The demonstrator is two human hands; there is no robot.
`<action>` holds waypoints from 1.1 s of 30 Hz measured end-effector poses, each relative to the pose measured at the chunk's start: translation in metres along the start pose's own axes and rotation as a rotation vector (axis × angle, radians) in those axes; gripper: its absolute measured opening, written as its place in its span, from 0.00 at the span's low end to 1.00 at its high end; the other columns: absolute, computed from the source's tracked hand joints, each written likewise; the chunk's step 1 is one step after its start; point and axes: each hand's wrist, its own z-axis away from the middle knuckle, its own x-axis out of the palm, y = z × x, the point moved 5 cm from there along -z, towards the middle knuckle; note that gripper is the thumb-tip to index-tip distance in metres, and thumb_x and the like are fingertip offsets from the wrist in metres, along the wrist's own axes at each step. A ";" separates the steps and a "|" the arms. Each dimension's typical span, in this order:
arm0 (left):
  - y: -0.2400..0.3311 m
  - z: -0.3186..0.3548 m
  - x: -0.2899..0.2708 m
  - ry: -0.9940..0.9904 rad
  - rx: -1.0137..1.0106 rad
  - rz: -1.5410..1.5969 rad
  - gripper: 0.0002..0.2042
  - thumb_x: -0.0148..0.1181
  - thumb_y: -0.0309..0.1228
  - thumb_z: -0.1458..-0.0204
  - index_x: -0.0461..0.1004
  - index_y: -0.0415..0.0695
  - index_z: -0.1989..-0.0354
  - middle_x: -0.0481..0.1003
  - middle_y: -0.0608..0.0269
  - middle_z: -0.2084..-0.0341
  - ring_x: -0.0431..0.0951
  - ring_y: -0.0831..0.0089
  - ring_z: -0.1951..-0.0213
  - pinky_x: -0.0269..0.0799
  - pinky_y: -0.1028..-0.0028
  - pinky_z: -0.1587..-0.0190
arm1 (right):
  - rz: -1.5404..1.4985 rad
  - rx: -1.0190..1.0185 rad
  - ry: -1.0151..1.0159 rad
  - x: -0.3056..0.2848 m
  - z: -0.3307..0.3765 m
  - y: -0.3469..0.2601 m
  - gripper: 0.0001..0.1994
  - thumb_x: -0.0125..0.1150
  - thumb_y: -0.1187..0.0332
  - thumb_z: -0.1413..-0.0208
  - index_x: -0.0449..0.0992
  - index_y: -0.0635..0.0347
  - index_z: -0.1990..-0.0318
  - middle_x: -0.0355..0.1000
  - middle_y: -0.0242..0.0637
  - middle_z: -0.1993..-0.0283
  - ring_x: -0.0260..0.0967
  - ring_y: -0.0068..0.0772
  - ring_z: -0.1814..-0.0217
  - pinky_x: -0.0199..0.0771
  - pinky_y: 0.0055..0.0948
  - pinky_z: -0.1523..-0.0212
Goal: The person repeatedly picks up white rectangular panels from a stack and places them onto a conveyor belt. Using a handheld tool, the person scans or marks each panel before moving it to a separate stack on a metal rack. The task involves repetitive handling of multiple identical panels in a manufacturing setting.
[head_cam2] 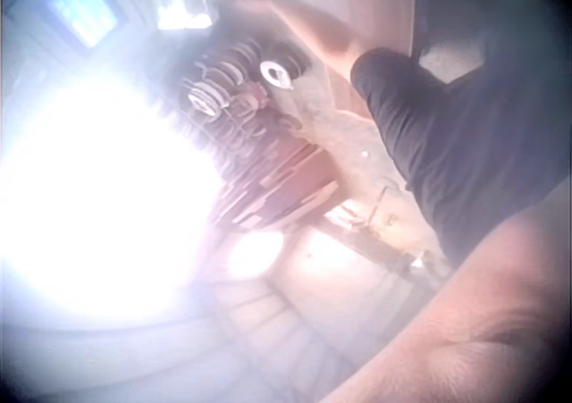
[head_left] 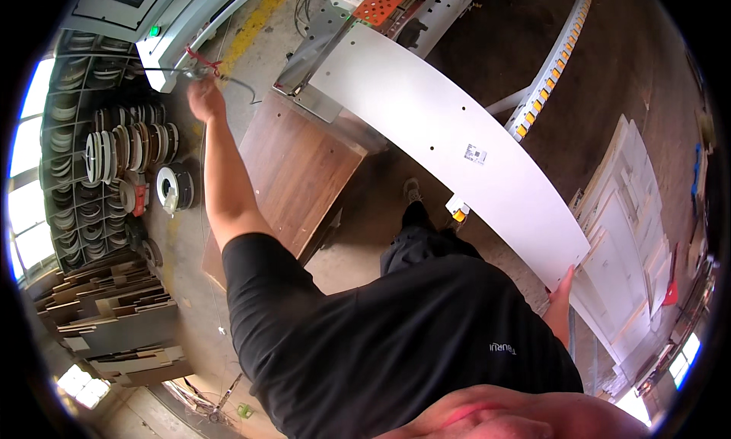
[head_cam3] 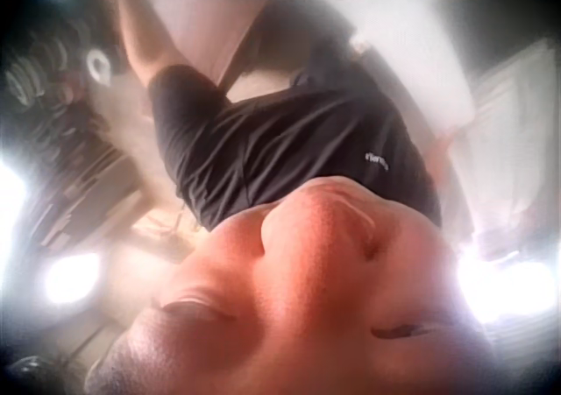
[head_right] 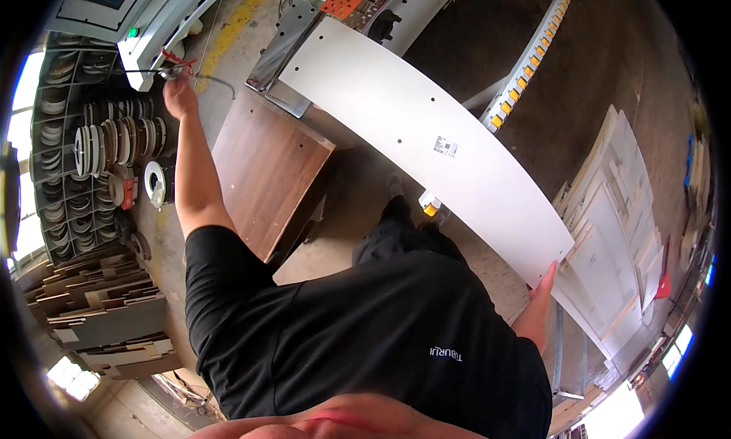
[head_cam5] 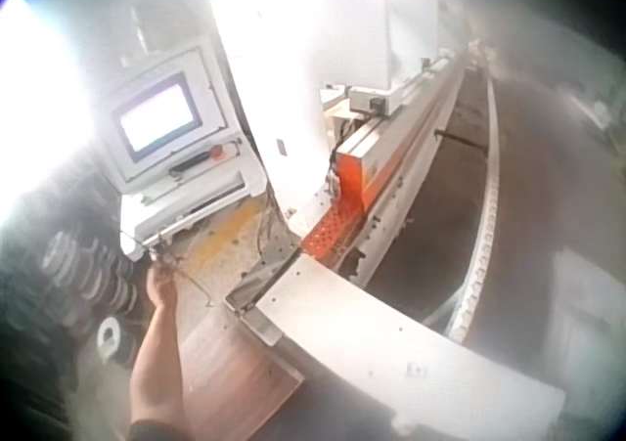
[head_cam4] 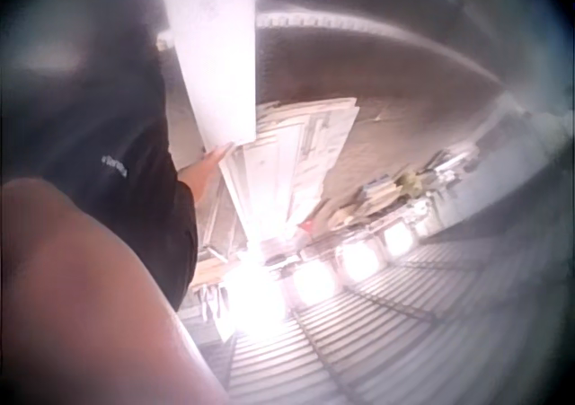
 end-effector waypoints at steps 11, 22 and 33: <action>0.106 0.074 -0.154 -0.725 0.044 -0.119 0.16 0.56 0.47 0.35 0.68 0.48 0.51 0.81 0.51 0.64 0.83 0.58 0.61 0.75 0.61 0.64 | 0.095 -0.187 0.068 -0.010 -0.019 -0.029 0.36 0.52 0.30 0.42 0.70 0.44 0.36 0.72 0.30 0.38 0.70 0.38 0.41 0.68 0.51 0.50; 0.132 0.155 -0.236 -1.027 0.298 -0.750 0.27 0.54 0.61 0.40 0.76 0.45 0.55 0.81 0.45 0.61 0.80 0.45 0.55 0.74 0.51 0.54 | 0.150 -0.374 -0.010 -0.023 -0.015 -0.034 0.29 0.54 0.35 0.39 0.76 0.49 0.46 0.78 0.29 0.56 0.75 0.29 0.60 0.71 0.31 0.68; 0.255 0.356 -0.238 -1.379 0.350 -0.325 0.21 0.58 0.50 0.38 0.70 0.40 0.56 0.79 0.40 0.65 0.78 0.38 0.60 0.72 0.50 0.57 | 0.056 -0.401 -0.074 -0.035 -0.020 -0.031 0.31 0.57 0.38 0.39 0.76 0.52 0.40 0.79 0.30 0.52 0.77 0.27 0.58 0.75 0.31 0.66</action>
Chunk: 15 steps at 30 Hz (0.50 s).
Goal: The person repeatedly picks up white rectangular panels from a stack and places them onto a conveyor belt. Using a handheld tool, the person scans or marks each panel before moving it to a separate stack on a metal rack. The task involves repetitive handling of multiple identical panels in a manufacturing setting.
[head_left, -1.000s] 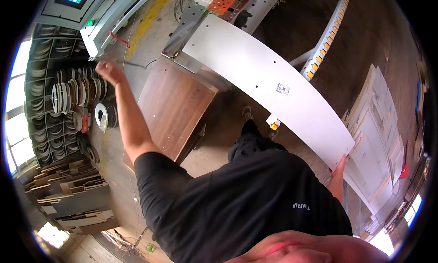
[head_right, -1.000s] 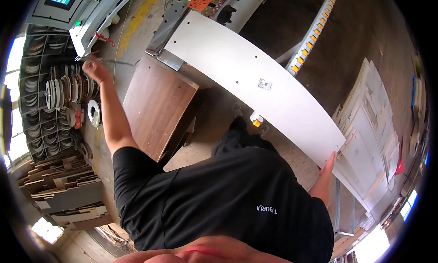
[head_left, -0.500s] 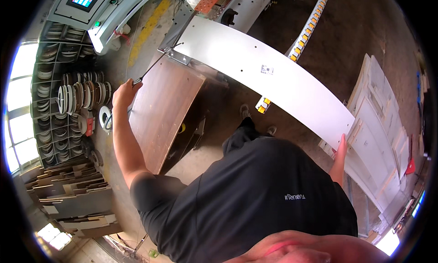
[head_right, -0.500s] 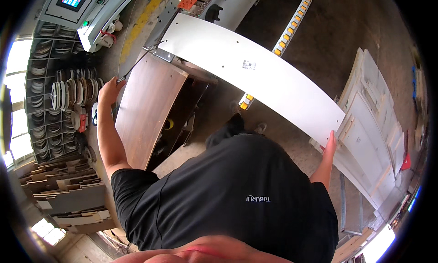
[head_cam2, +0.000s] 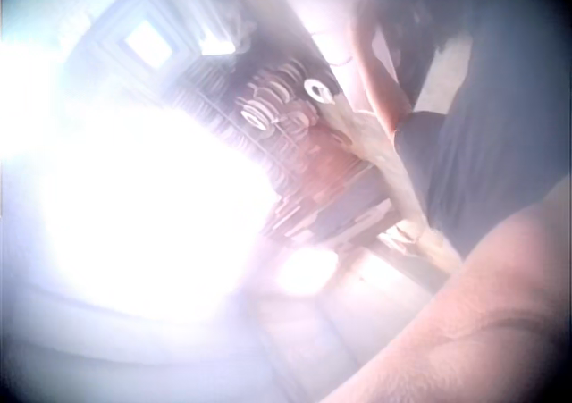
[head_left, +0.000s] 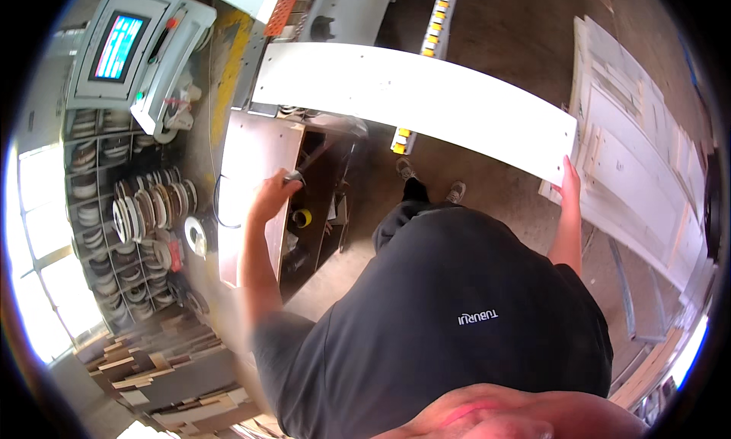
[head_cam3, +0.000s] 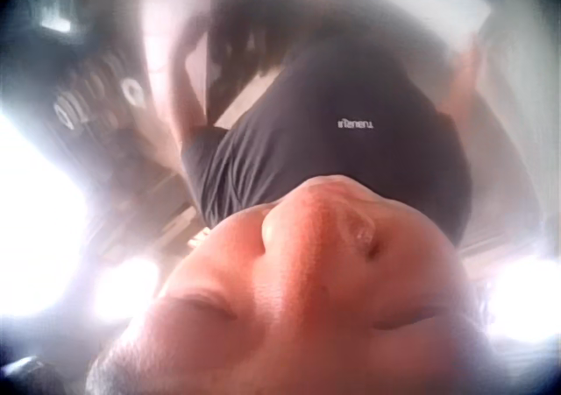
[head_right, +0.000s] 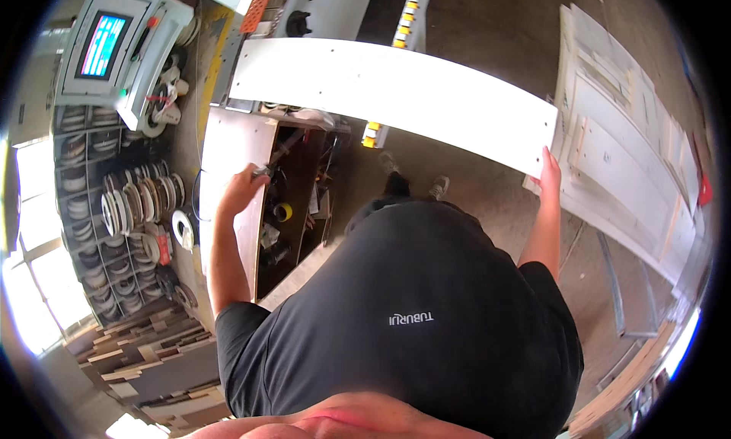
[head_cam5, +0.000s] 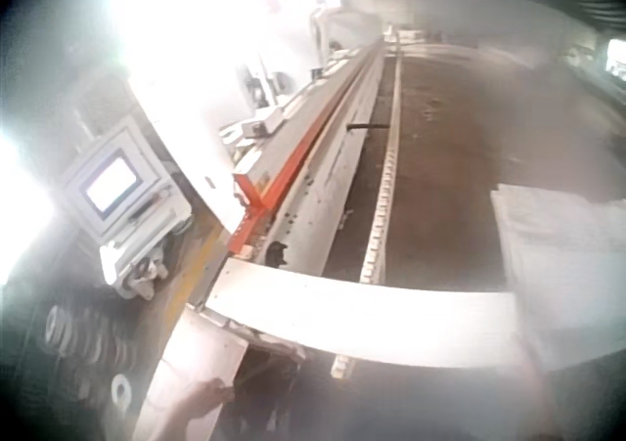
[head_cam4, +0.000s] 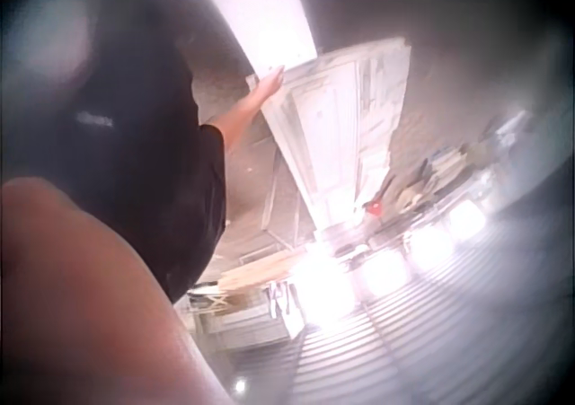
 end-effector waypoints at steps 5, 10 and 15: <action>-0.047 -0.059 0.090 0.352 -0.194 0.550 0.14 0.56 0.40 0.36 0.69 0.39 0.58 0.73 0.52 0.78 0.73 0.58 0.76 0.72 0.59 0.69 | -0.248 -0.029 -0.085 -0.006 -0.032 0.033 0.30 0.54 0.36 0.37 0.78 0.51 0.44 0.80 0.30 0.55 0.79 0.26 0.60 0.76 0.27 0.74; 0.179 -0.004 0.190 -0.229 0.413 0.070 0.18 0.57 0.44 0.38 0.69 0.41 0.52 0.77 0.42 0.70 0.80 0.43 0.63 0.74 0.51 0.61 | -0.298 0.046 -0.132 -0.009 -0.019 0.022 0.41 0.43 0.29 0.38 0.69 0.55 0.33 0.77 0.34 0.45 0.77 0.30 0.53 0.78 0.37 0.56; 0.309 0.003 0.230 -0.175 0.445 0.170 0.20 0.55 0.47 0.38 0.68 0.41 0.54 0.80 0.39 0.64 0.79 0.38 0.57 0.73 0.48 0.55 | -0.356 0.042 -0.141 -0.012 -0.020 0.024 0.41 0.43 0.30 0.36 0.68 0.58 0.33 0.77 0.36 0.45 0.77 0.32 0.54 0.80 0.37 0.57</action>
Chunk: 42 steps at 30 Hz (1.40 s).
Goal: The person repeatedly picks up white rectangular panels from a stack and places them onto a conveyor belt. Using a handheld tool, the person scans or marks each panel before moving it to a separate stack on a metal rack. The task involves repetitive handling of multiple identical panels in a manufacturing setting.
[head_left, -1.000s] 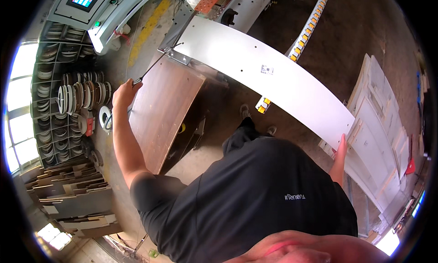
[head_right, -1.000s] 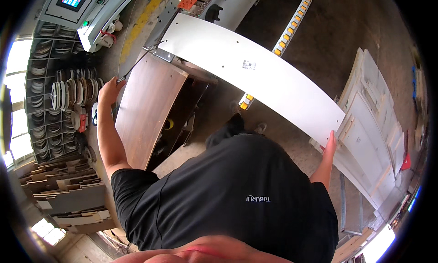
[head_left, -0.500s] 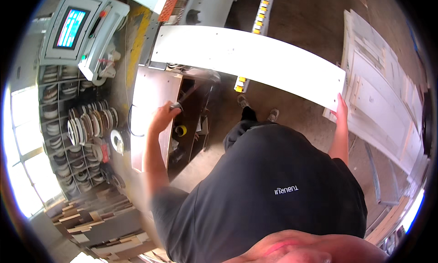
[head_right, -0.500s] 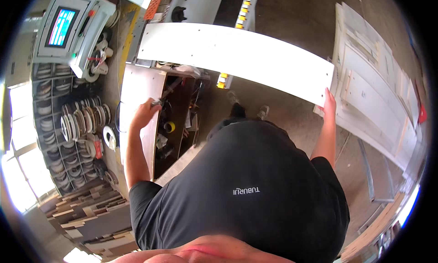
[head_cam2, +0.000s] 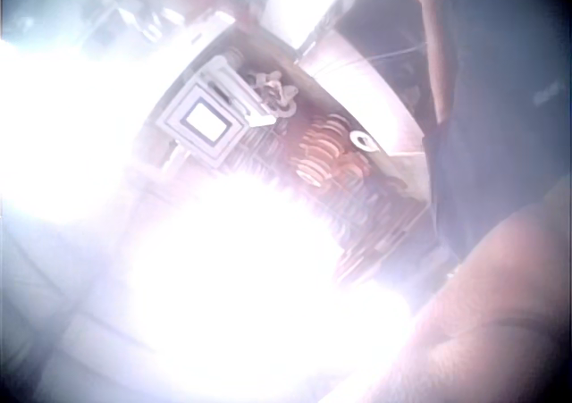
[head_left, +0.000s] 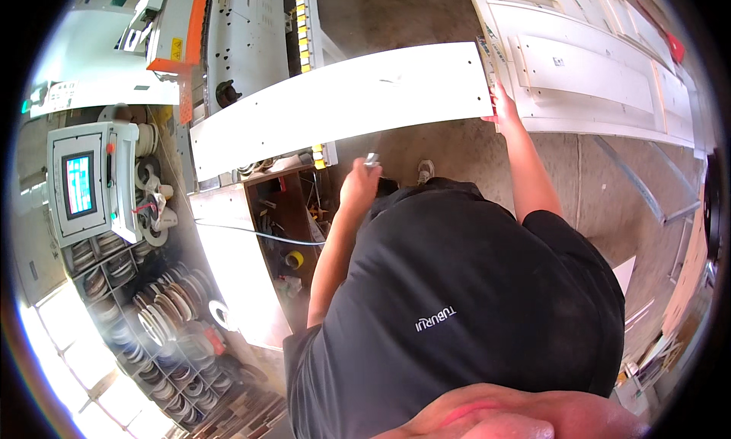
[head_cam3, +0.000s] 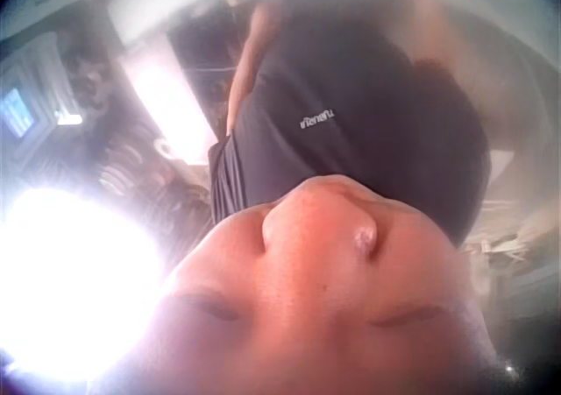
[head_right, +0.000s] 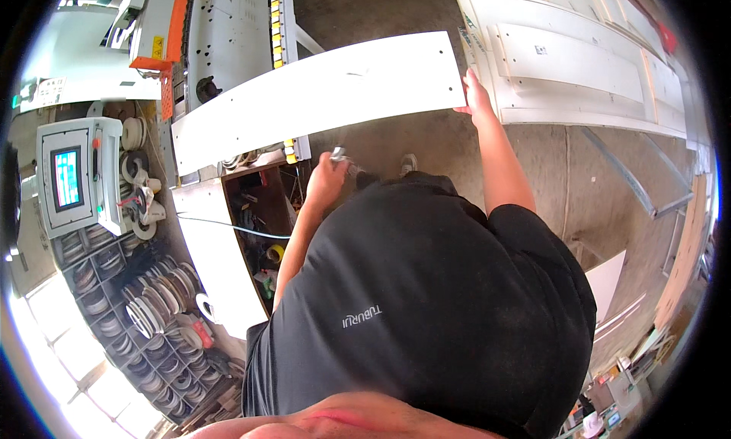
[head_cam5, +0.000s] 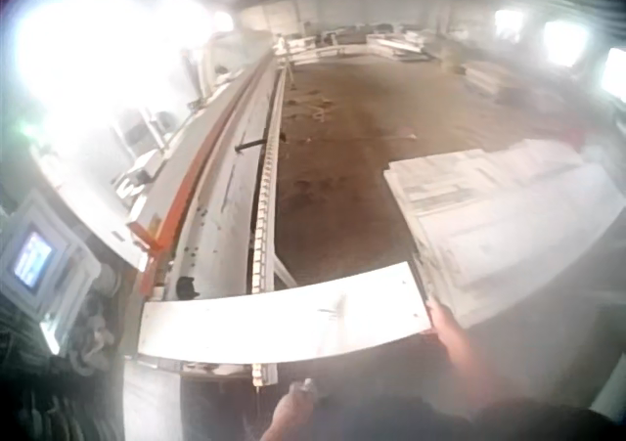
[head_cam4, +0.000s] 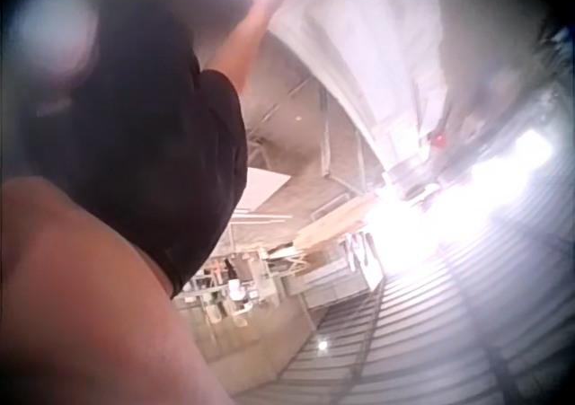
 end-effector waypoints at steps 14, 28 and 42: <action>-0.034 0.117 -0.043 -0.181 -0.107 -0.054 0.21 0.57 0.48 0.40 0.69 0.44 0.49 0.81 0.42 0.64 0.81 0.41 0.58 0.74 0.50 0.56 | 0.311 -0.176 -0.101 -0.003 -0.019 -0.002 0.21 0.56 0.48 0.33 0.77 0.54 0.45 0.78 0.28 0.63 0.73 0.21 0.70 0.75 0.26 0.76; -0.382 0.187 -0.161 0.875 -0.695 0.945 0.12 0.55 0.38 0.34 0.63 0.48 0.66 0.64 0.68 0.87 0.60 0.76 0.90 0.52 0.73 0.89 | 0.664 -0.239 0.111 -0.002 -0.040 -0.015 0.33 0.49 0.43 0.31 0.75 0.68 0.39 0.76 0.50 0.40 0.71 0.40 0.35 0.65 0.34 0.36; -0.256 0.056 -0.036 -0.287 -0.277 0.795 0.08 0.69 0.36 0.43 0.81 0.47 0.61 0.72 0.69 0.80 0.70 0.78 0.80 0.67 0.73 0.77 | 0.586 -0.096 0.163 -0.003 0.000 -0.025 0.36 0.50 0.40 0.32 0.72 0.68 0.35 0.76 0.46 0.40 0.72 0.38 0.39 0.67 0.33 0.38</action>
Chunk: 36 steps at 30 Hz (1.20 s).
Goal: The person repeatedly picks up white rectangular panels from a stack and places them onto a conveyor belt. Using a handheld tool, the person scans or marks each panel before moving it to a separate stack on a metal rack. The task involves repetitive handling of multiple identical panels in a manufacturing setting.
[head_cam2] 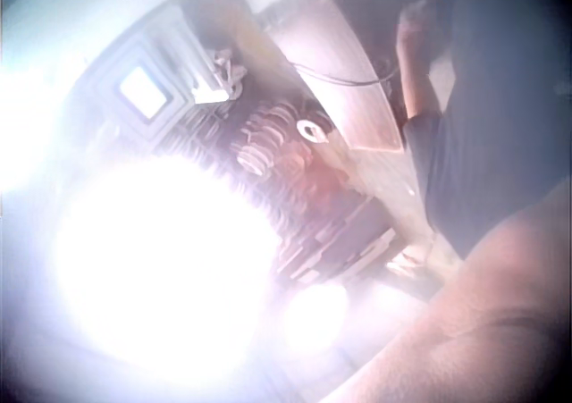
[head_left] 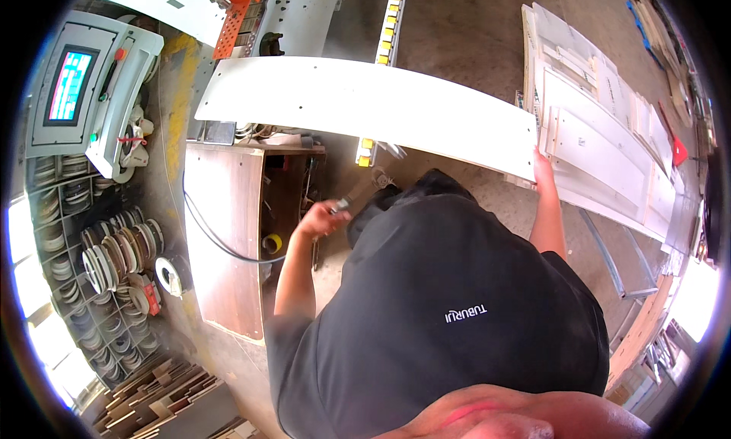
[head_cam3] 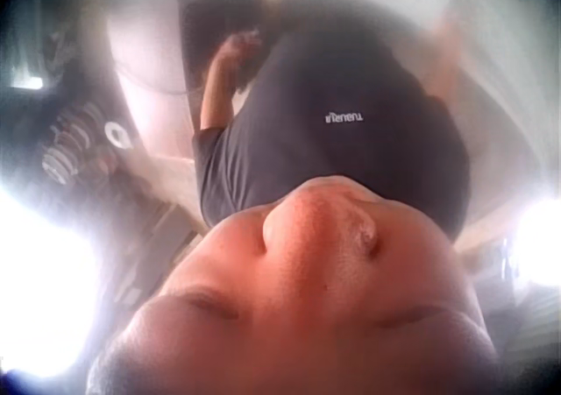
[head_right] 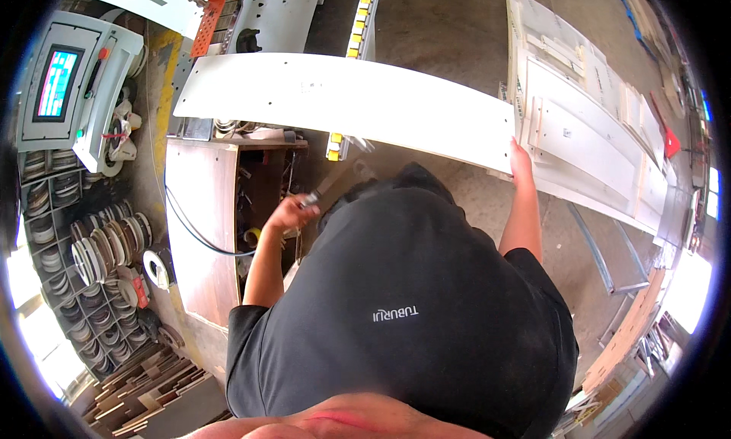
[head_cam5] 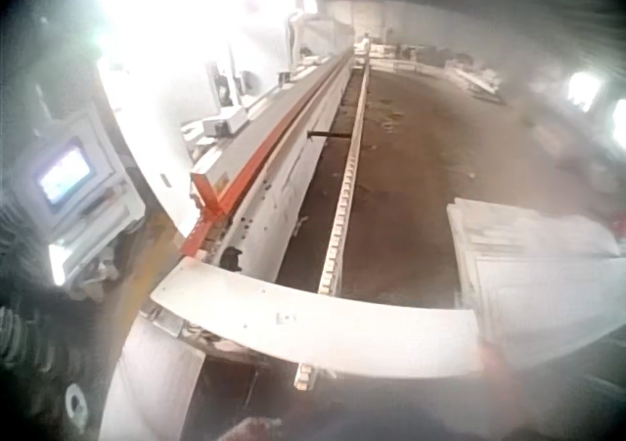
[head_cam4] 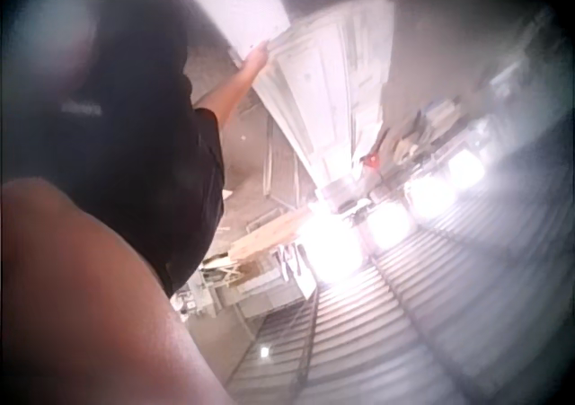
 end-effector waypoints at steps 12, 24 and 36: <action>0.080 0.001 -0.034 0.549 0.398 0.438 0.11 0.59 0.32 0.37 0.75 0.44 0.48 0.74 0.72 0.74 0.74 0.82 0.71 0.71 0.77 0.69 | 0.104 0.092 -0.054 0.030 -0.015 0.035 0.38 0.51 0.34 0.37 0.79 0.67 0.45 0.79 0.44 0.54 0.77 0.35 0.59 0.74 0.36 0.65; 0.144 -0.066 -0.047 0.707 0.674 0.867 0.24 0.55 0.23 0.36 0.62 0.35 0.32 0.73 0.68 0.59 0.72 0.80 0.59 0.70 0.74 0.48 | 0.268 -0.050 -0.108 0.044 0.032 -0.070 0.35 0.74 0.43 0.50 0.79 0.65 0.44 0.80 0.43 0.48 0.78 0.38 0.48 0.74 0.36 0.47; 0.229 -0.112 -0.087 0.642 0.676 0.732 0.22 0.57 0.24 0.36 0.67 0.34 0.34 0.74 0.69 0.62 0.73 0.79 0.59 0.66 0.76 0.49 | 0.370 -0.089 -0.082 0.039 -0.061 -0.130 0.37 0.71 0.40 0.49 0.80 0.65 0.45 0.80 0.45 0.47 0.78 0.40 0.44 0.73 0.38 0.43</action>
